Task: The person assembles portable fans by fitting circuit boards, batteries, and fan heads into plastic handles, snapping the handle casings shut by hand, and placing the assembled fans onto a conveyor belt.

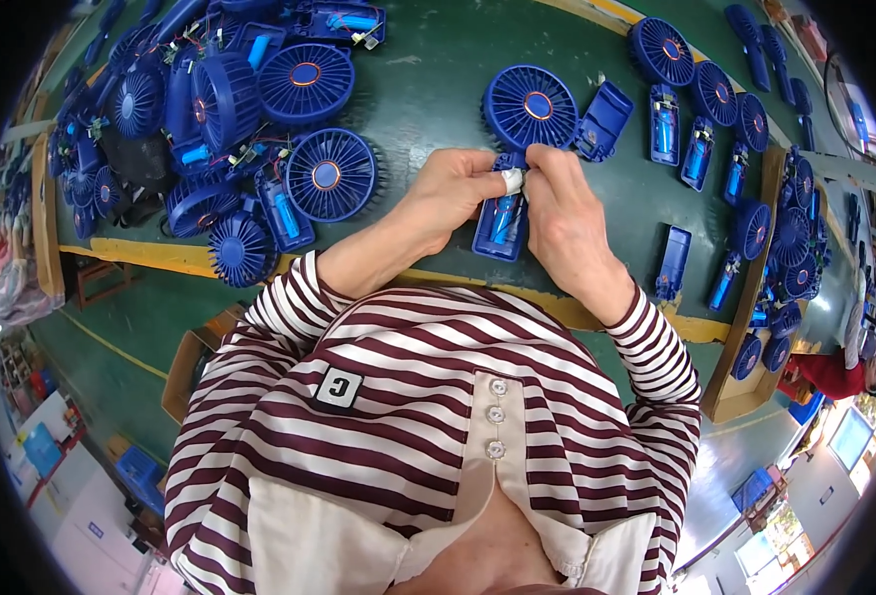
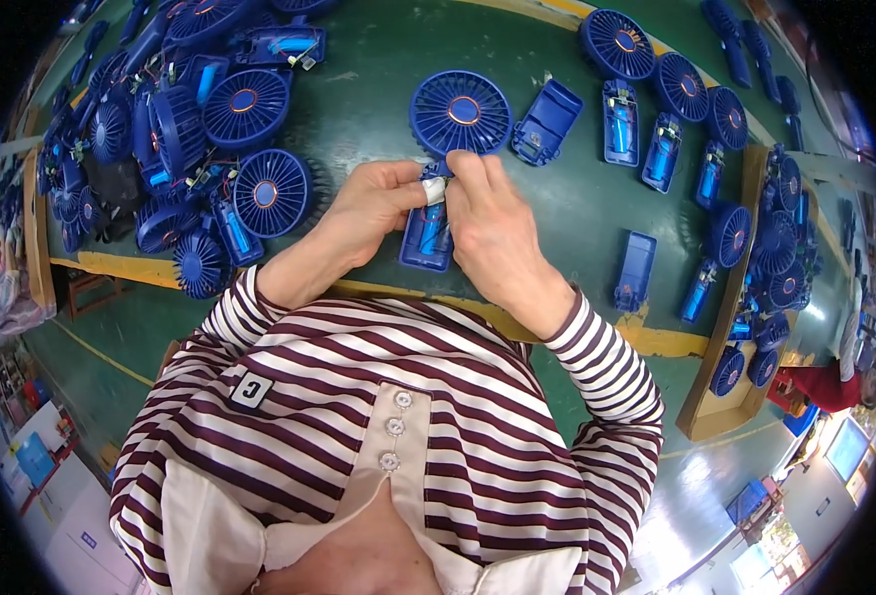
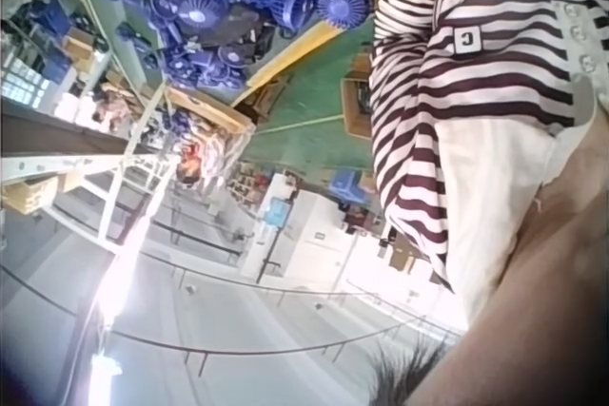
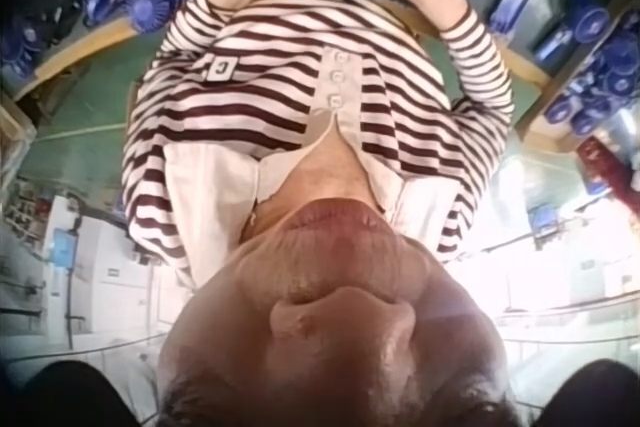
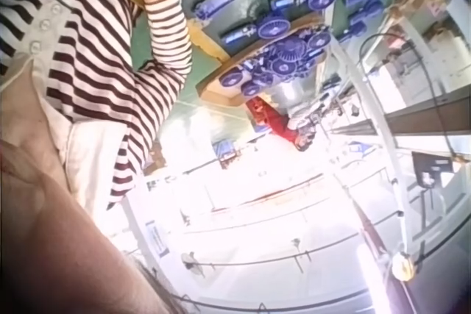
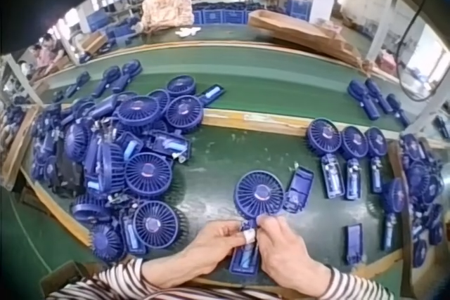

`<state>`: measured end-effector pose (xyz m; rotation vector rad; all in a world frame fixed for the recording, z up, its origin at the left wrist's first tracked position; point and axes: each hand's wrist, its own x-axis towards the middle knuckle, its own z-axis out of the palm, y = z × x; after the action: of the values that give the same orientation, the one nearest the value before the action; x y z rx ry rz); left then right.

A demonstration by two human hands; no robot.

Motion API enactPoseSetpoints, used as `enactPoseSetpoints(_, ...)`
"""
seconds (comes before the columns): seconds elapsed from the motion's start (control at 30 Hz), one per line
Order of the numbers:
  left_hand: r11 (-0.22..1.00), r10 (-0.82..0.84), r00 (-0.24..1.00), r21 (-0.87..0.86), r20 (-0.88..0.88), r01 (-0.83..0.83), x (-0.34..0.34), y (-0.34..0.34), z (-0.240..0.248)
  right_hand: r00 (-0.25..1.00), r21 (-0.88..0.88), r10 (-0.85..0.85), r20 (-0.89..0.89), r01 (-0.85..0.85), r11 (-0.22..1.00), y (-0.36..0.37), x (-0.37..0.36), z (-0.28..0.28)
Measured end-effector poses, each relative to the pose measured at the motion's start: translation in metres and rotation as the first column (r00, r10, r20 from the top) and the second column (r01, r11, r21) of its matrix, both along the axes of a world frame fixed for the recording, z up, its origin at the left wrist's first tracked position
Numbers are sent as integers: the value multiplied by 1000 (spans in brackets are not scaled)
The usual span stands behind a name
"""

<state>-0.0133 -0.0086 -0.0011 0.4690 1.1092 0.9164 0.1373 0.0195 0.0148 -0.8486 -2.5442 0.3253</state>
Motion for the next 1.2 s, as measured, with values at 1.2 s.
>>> enactPoseSetpoints(1.2,979,-185,975,-68,125,194,-7,16,-9,999,-200,-36,-16,32,979,10,14,3)
